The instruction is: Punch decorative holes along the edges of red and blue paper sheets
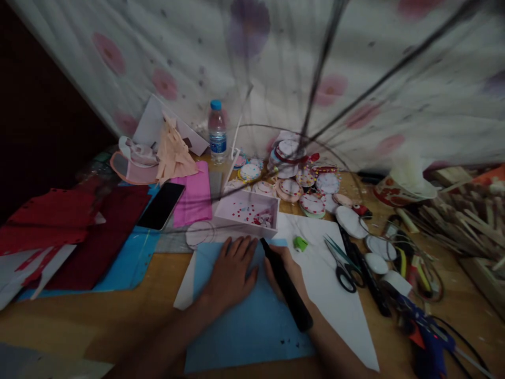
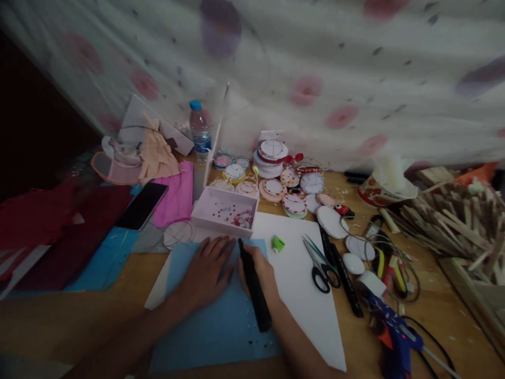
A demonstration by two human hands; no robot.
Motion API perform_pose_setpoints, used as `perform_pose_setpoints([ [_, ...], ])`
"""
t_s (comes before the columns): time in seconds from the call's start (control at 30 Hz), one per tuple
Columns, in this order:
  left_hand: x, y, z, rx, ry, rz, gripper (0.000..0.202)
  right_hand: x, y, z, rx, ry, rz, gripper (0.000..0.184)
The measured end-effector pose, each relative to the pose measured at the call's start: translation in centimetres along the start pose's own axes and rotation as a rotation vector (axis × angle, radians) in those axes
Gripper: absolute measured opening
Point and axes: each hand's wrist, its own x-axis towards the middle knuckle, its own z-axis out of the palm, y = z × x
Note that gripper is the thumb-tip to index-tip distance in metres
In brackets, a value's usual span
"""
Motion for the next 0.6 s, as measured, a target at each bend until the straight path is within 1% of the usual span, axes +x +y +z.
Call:
perform_pose_setpoints([
  [0.3, -0.16, -0.21, 0.24, 0.01, -0.006, -0.007, 0.06, -0.17, -0.05, 0.42, -0.034, -0.019, -0.14, 0.022],
  [0.47, -0.22, -0.13, 0.3, 0.012, -0.005, -0.016, 0.057, -0.41, -0.07, 0.21, -0.03, -0.043, -0.205, 0.019],
  [0.6, -0.35, -0.08, 0.13, 0.01, 0.004, -0.019, 0.056, -0.67, -0.06, -0.05, -0.001, -0.049, -0.227, 0.021],
])
